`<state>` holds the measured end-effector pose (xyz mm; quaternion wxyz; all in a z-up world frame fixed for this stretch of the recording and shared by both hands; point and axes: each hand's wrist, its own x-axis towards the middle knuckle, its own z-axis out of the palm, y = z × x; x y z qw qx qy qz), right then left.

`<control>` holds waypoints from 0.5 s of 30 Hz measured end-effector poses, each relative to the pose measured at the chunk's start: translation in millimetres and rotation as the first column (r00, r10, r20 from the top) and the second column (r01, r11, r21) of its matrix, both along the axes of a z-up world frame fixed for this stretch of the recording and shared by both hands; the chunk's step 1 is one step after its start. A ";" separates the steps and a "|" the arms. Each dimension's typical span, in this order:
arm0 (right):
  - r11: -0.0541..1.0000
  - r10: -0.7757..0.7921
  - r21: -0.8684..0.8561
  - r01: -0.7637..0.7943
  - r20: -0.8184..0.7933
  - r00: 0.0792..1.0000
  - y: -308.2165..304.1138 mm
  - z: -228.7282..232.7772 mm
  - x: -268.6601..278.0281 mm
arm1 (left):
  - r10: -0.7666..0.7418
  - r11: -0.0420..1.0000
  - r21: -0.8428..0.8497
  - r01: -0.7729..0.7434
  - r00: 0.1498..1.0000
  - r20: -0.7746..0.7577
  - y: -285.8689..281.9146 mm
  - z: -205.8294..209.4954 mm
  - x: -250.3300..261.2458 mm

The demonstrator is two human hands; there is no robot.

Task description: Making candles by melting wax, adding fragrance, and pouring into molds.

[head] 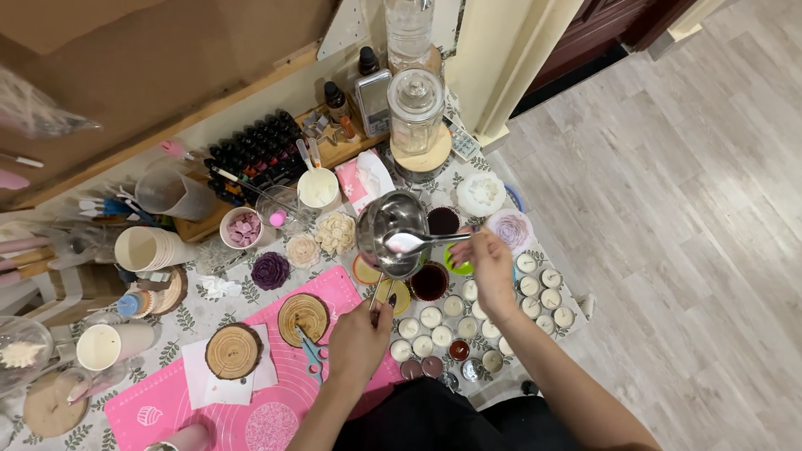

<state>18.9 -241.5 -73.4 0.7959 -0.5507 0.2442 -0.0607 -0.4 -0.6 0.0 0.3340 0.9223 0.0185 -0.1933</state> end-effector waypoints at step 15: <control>0.381 0.132 -0.909 0.169 0.234 0.963 -12.4 27.4 -15.4 | 0.114 0.993 -0.040 -0.113 0.993 0.033 24.3 -6.2 -3.1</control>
